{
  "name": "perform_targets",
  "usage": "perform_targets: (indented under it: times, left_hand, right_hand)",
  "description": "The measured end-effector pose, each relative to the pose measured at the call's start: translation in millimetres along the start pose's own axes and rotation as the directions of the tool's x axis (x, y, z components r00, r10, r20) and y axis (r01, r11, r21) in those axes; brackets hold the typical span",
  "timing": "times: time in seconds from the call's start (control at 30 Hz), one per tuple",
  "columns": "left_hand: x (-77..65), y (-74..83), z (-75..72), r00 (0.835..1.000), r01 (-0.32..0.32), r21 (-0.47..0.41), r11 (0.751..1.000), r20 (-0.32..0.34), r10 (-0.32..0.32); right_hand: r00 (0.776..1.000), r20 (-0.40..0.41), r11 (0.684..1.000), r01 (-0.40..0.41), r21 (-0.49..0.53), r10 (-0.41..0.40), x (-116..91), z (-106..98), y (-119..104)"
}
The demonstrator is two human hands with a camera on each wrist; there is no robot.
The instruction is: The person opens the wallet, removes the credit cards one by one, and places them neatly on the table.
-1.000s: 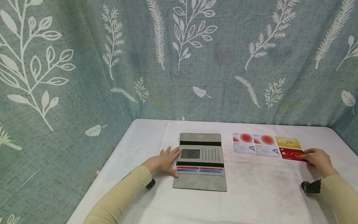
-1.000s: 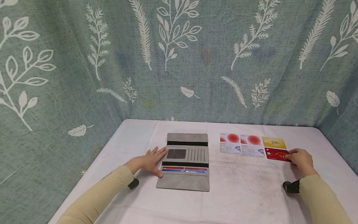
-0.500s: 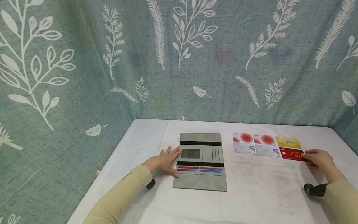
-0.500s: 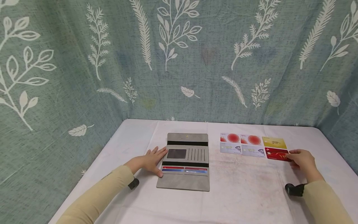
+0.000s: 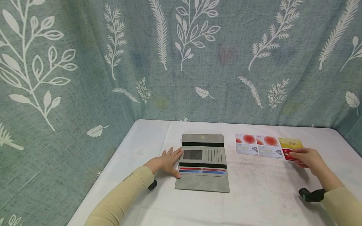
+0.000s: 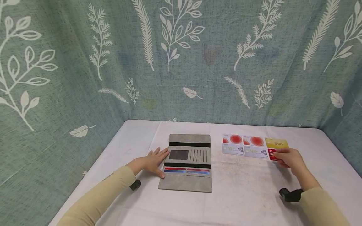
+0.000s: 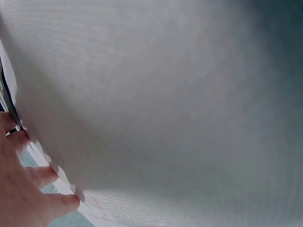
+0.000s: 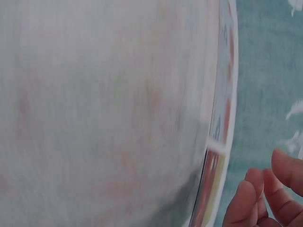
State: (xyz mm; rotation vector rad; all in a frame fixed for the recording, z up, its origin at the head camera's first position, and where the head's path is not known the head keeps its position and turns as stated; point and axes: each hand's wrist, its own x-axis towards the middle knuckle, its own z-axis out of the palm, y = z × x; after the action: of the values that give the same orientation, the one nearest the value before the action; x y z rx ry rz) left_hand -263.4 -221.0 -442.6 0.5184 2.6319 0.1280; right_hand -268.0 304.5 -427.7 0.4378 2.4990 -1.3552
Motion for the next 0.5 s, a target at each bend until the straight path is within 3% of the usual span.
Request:
perform_targets:
  times: [0.27,0.5]
  left_hand:
    - [-0.1,-0.2,-0.3,1.0,-0.007,-0.003,1.0,-0.006,0.007]
    - [1.6,-1.6,0.1,1.0,-0.006,0.001,1.0,-0.006,0.006]
  right_hand:
    - [0.99,0.106,0.995,0.095,-0.023,-0.092,-10,27,-17]
    - [0.983,0.127,0.988,0.144,-0.064,-0.135,-19,53,-30]
